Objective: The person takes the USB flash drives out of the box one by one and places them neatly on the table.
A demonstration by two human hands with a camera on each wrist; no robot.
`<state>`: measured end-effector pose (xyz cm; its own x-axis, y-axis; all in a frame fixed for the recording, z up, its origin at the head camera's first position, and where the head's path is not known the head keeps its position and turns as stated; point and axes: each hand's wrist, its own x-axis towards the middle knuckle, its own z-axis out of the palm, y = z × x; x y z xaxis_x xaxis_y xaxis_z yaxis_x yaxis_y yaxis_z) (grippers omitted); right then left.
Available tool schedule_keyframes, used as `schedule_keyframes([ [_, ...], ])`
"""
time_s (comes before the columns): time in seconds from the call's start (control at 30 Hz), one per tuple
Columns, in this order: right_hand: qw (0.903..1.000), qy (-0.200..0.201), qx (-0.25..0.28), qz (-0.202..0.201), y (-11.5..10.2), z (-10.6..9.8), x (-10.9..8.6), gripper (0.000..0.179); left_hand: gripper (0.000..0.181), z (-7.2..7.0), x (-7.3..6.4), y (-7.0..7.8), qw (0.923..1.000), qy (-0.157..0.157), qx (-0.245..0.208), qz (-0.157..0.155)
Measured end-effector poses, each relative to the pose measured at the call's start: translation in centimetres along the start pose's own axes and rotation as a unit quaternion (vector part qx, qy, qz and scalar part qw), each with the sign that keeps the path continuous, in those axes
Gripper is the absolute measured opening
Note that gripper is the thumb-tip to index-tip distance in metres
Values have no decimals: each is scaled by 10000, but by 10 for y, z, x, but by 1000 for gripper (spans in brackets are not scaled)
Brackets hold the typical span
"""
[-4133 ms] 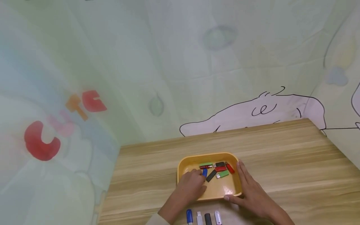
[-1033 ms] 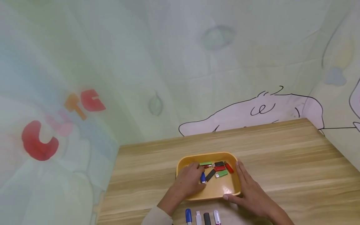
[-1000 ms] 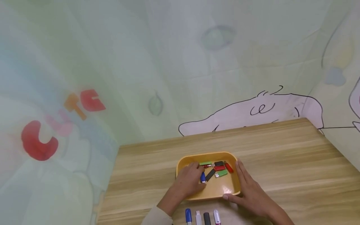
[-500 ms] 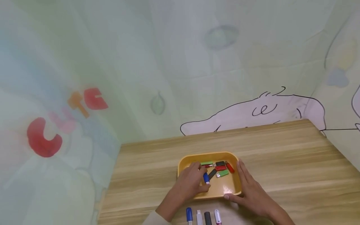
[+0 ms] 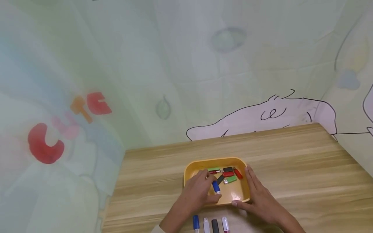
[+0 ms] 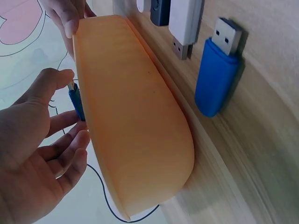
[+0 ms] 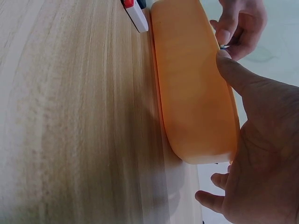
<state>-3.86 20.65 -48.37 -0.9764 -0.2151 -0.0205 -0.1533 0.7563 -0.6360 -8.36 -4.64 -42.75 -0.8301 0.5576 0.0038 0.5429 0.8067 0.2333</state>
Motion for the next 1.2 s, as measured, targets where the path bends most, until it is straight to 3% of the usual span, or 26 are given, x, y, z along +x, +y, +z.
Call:
schedule_keyframes([
  [0.43,10000,19,1,-38,1,1,-1,131,47,-4,-11,5,9994,283,51,193],
  [0.93,10000,-38,68,43,0,-1,0,132,50,-6,-18,16,9997,48,-177,135],
  [1.2,10000,-41,55,39,-1,-1,-1,131,44,-1,-24,19,9971,512,-212,516],
])
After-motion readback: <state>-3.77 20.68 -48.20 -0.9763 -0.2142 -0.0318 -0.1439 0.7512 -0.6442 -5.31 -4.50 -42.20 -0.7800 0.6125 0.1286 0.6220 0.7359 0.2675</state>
